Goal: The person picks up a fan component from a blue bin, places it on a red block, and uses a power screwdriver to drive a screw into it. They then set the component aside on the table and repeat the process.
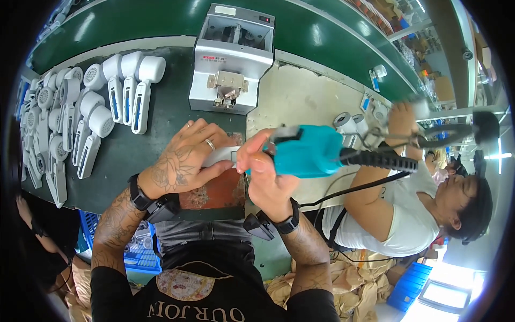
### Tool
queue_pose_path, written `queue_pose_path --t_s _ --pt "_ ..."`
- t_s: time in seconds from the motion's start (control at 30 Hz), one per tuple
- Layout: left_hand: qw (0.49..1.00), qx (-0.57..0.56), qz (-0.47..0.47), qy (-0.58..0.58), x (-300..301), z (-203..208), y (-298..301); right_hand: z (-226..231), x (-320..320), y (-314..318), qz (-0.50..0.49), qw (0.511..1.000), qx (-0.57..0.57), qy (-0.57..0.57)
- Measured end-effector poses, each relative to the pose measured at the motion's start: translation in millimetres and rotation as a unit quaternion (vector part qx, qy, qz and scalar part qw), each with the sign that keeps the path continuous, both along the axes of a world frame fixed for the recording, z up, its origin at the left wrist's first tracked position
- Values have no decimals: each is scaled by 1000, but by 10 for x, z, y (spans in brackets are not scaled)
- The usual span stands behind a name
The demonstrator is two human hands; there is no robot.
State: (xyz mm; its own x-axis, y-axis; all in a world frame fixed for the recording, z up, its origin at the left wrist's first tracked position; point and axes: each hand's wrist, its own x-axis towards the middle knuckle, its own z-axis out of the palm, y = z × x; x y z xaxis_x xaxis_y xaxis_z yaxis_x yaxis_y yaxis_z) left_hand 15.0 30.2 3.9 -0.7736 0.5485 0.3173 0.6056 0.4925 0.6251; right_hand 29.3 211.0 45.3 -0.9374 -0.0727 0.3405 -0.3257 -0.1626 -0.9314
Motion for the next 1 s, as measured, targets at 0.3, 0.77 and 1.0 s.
queue_pose_path --t_s 0.3,0.77,1.0 --pt "1000 -15 -15 -5 -16 80 74 -96 49 103 -11 1000 5 19" --pt "983 96 78 134 243 280 -339 75 648 642 -138 990 6 41" --pt "755 433 491 36 745 209 -1957 -90 592 645 -132 990 43 -5"
